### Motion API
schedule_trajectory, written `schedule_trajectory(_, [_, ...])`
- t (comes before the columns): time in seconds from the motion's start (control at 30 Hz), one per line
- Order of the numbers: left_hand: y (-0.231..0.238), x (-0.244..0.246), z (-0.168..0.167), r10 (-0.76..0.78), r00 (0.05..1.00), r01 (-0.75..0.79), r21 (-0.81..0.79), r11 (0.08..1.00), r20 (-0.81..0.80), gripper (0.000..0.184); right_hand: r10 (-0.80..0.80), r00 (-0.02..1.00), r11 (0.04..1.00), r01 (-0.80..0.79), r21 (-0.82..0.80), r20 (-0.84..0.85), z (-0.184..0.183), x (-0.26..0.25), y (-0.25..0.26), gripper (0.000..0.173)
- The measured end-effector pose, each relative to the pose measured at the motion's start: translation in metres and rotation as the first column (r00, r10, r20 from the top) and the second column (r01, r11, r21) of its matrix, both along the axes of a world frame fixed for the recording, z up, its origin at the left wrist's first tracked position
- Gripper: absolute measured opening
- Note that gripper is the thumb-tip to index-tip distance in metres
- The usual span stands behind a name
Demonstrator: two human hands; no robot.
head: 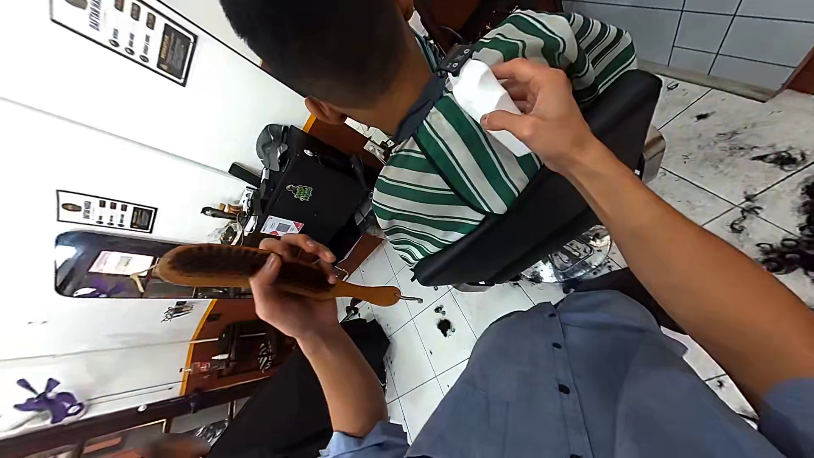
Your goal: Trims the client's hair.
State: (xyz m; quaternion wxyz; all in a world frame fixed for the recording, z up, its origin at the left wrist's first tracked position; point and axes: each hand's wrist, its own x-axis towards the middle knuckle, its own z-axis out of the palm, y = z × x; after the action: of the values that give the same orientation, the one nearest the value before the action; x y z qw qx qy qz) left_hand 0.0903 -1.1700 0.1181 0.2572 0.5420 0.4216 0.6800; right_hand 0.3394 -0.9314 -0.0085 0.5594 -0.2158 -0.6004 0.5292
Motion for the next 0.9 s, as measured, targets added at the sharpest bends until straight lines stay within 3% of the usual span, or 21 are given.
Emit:
schedule_trajectory(0.23, [-0.003, -0.008, -0.026, 0.033, 0.998, -0.028, -0.092, 0.995, 0.06, 0.023, 0.002, 0.997, 0.999, -0.006, 0.041, 0.083, -0.001, -0.02, -0.003, 0.059])
schedule_trajectory(0.47, [-0.007, -0.011, -0.055, 0.088, 0.979, -0.059, -0.155, 0.986, 0.187, 0.026, -0.093, 0.982, 0.994, 0.083, 0.064, 0.167, 0.009, -0.065, -0.021, 0.058])
schedule_trajectory(0.9, [-0.025, -0.009, -0.097, 0.215, 0.916, -0.121, -0.278, 0.953, 0.339, 0.029, -0.148, 0.987, 0.988, 0.145, 0.054, 0.057, 0.01, -0.083, -0.025, 0.057])
